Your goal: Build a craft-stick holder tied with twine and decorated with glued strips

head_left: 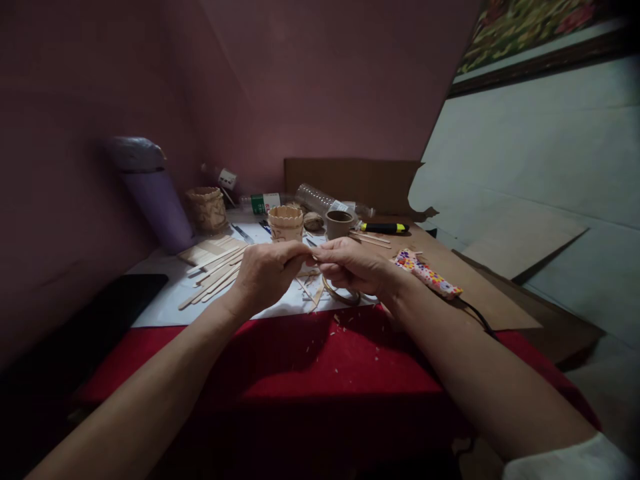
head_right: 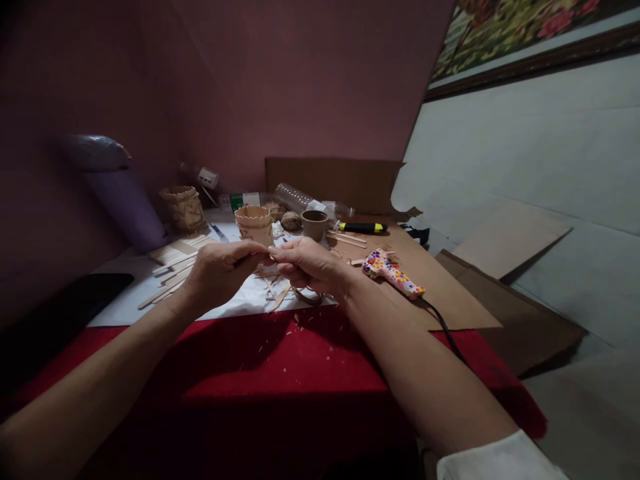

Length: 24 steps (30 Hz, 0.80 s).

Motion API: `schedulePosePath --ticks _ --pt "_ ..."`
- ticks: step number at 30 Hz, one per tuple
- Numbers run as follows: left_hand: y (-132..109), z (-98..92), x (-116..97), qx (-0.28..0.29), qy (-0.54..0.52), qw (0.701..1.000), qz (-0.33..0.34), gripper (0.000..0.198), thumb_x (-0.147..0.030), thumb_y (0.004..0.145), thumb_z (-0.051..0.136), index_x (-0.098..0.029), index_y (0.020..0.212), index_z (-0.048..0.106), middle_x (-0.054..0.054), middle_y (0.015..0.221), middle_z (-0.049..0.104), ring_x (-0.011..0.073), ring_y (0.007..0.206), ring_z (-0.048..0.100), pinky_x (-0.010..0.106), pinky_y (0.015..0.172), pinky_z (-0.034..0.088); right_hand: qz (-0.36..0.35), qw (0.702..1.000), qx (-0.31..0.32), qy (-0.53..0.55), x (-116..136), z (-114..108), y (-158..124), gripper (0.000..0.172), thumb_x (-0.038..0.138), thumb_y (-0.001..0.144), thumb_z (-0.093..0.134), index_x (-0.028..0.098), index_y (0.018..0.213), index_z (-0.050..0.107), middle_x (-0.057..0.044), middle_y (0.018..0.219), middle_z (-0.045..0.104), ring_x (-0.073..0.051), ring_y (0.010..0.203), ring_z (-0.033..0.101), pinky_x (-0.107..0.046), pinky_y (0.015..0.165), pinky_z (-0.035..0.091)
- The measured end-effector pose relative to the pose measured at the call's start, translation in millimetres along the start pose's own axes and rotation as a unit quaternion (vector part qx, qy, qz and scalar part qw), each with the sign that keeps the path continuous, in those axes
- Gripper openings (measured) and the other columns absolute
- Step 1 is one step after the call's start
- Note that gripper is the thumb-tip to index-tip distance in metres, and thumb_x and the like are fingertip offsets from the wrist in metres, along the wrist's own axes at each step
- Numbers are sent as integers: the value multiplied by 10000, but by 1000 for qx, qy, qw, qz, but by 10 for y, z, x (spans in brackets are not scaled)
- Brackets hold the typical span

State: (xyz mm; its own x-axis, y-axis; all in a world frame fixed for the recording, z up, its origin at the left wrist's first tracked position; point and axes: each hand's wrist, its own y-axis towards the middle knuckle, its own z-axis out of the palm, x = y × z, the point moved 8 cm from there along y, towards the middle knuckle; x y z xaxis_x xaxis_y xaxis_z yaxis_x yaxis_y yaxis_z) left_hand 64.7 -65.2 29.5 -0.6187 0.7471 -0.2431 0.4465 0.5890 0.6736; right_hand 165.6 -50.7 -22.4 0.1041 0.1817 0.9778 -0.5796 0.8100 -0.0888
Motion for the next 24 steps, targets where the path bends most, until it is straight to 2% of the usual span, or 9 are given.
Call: schedulePosePath --ticks 3,6,9,12,15,17,19,21,24 --pt "2 -12 -9 1 7 1000 7 206 -219 846 507 -200 843 712 19 681 697 117 565 557 222 574 353 3 1000 21 6 13 9 -12 241 311 722 708 140 699 539 115 468 297 -23 400 125 -159 369 76" --pt "0 -14 16 -2 -11 1000 -5 192 -226 836 520 -181 806 705 15 634 665 110 537 519 226 566 344 -16 1000 7 -22 53 -12 -19 259 265 721 692 158 616 481 111 466 294 -26 400 155 -168 370 98" --pt "8 12 81 12 -78 996 -39 200 -258 830 525 -159 769 688 9 617 624 104 547 484 224 563 344 -54 991 -40 -112 112 -58 -16 187 239 725 649 159 615 522 98 435 349 -33 376 204 -183 359 122" --pt "22 53 179 32 -183 977 -102 226 -303 801 544 -142 681 646 -12 560 537 96 532 427 220 519 316 -103 963 -109 -225 180 -106 -4 98 193 690 630 146 631 569 75 459 425 -39 389 289 -184 373 181" --pt "-7 152 302 58 -316 924 -208 248 -356 740 597 -135 631 614 -38 483 435 75 452 339 218 440 242 -179 919 -157 -315 274 -91 -7 65 160 667 621 140 626 575 39 540 500 -61 479 400 -193 449 291" --pt "-64 254 350 90 -391 873 -276 270 -387 709 628 -130 628 617 -57 436 362 59 402 263 218 406 179 -226 876 -181 -386 336 -54 -32 64 157 675 618 141 627 579 29 558 511 -73 516 419 -204 483 305" --pt "-120 336 358 124 -438 832 -316 310 -425 706 642 -123 637 633 -79 415 278 44 381 184 220 395 116 -261 827 -192 -460 382 8 -70 80 170 709 607 142 638 586 25 558 509 -78 526 414 -212 496 294" --pt "-156 387 343 155 -462 809 -329 337 -452 712 652 -124 637 641 -90 421 228 37 383 135 225 395 75 -289 778 -190 -524 409 85 -111 89 182 750 583 137 675 597 11 571 526 -83 531 420 -221 511 291" --pt "-174 412 328 177 -474 798 -327 323 -407 694 688 -143 540 584 -82 420 239 31 381 145 229 395 66 -307 722 -181 -594 405 174 -147 68 158 775 550 128 750 605 -8 589 548 -92 526 433 -231 523 291"
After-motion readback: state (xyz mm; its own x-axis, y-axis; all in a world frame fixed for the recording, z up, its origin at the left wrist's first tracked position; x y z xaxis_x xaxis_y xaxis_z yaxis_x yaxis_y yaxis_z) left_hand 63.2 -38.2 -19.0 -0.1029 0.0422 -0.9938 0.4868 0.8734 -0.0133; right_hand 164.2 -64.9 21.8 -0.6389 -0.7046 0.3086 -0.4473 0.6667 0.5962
